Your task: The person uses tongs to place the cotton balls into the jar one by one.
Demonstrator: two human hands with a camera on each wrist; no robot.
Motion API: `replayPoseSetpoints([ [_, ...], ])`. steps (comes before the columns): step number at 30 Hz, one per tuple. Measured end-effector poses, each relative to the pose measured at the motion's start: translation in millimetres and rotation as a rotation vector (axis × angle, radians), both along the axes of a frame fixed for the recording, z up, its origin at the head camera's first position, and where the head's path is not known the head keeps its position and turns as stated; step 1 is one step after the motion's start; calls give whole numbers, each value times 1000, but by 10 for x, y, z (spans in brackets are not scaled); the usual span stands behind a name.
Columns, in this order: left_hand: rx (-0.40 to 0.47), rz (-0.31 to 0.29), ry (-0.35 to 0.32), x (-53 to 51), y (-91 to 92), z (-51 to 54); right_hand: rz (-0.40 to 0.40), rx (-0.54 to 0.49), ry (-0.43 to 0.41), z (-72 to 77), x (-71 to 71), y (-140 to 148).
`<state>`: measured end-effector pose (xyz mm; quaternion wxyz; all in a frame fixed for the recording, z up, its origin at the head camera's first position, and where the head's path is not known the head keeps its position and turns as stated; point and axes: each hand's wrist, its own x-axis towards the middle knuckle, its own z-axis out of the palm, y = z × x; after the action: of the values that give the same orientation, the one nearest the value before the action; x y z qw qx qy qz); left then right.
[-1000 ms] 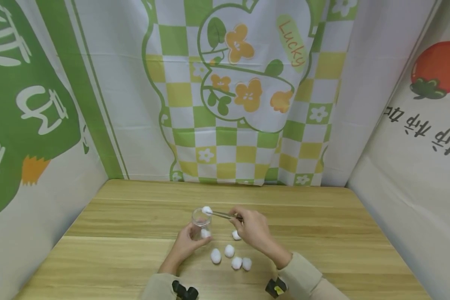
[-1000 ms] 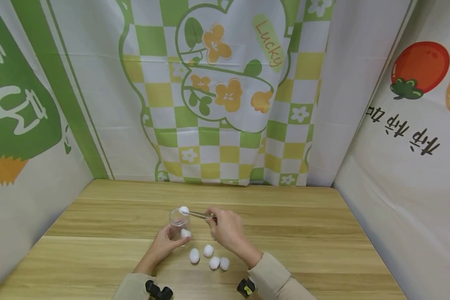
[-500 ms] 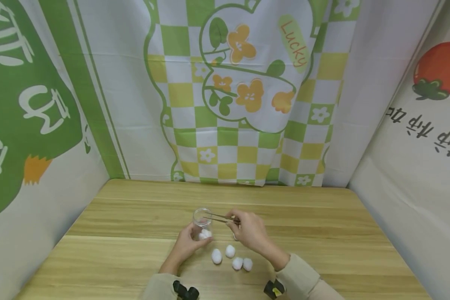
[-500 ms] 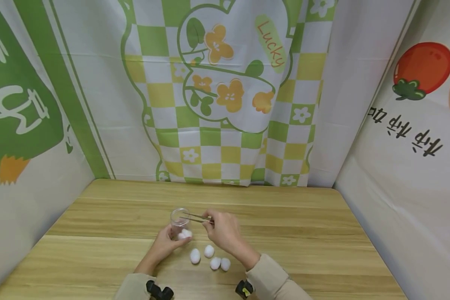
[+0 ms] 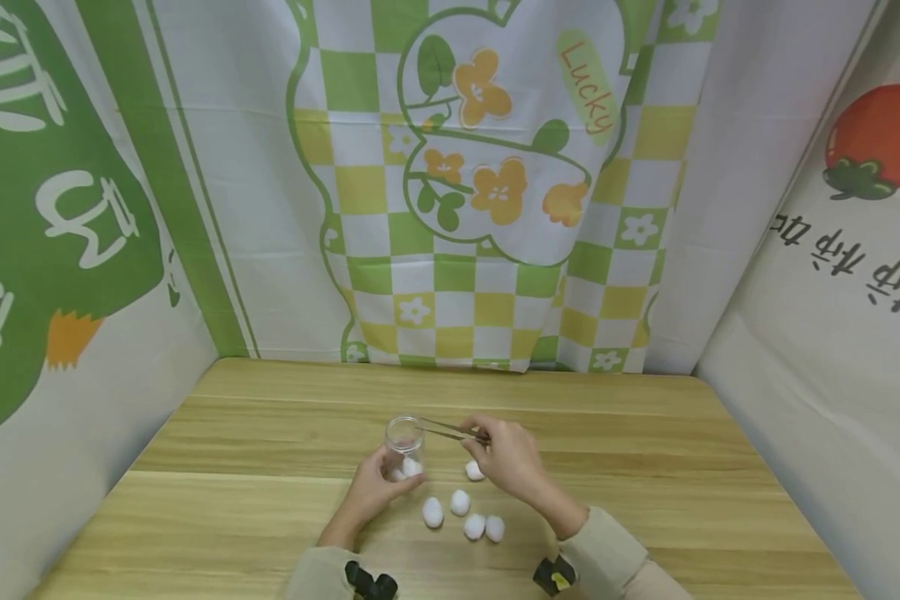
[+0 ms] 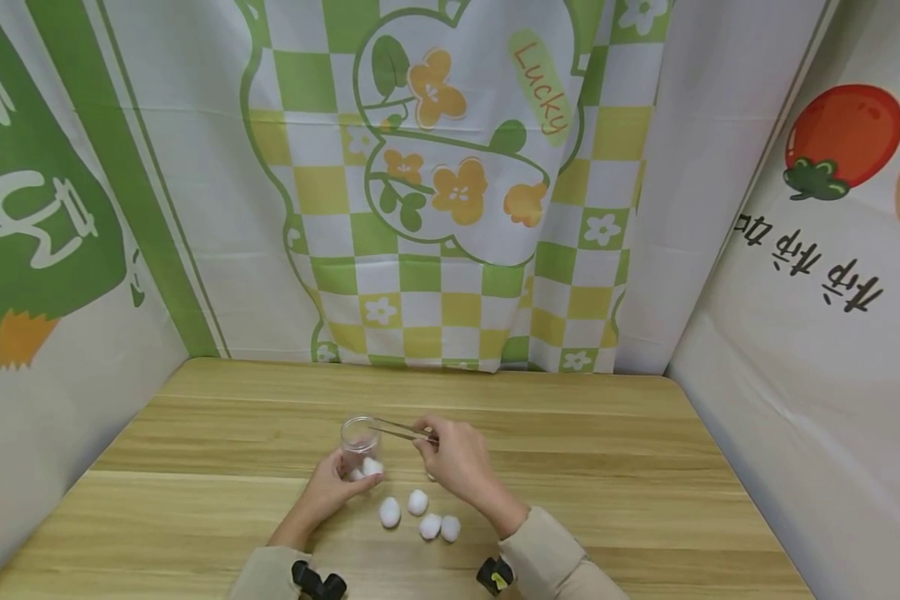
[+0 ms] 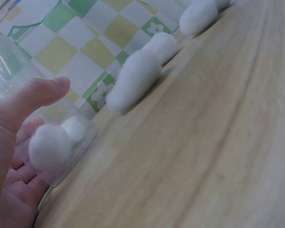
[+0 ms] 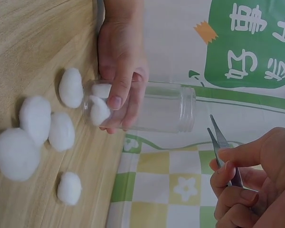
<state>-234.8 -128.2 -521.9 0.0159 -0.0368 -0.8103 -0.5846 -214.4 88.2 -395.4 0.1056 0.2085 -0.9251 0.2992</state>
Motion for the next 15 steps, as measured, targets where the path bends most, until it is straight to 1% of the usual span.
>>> replayPoseSetpoints([
  [8,10,-9,19,19,8,32,-20,3,10,-41,-5,50],
  [15,15,0,13,18,15,32,-41,2,20,-65,8,117],
])
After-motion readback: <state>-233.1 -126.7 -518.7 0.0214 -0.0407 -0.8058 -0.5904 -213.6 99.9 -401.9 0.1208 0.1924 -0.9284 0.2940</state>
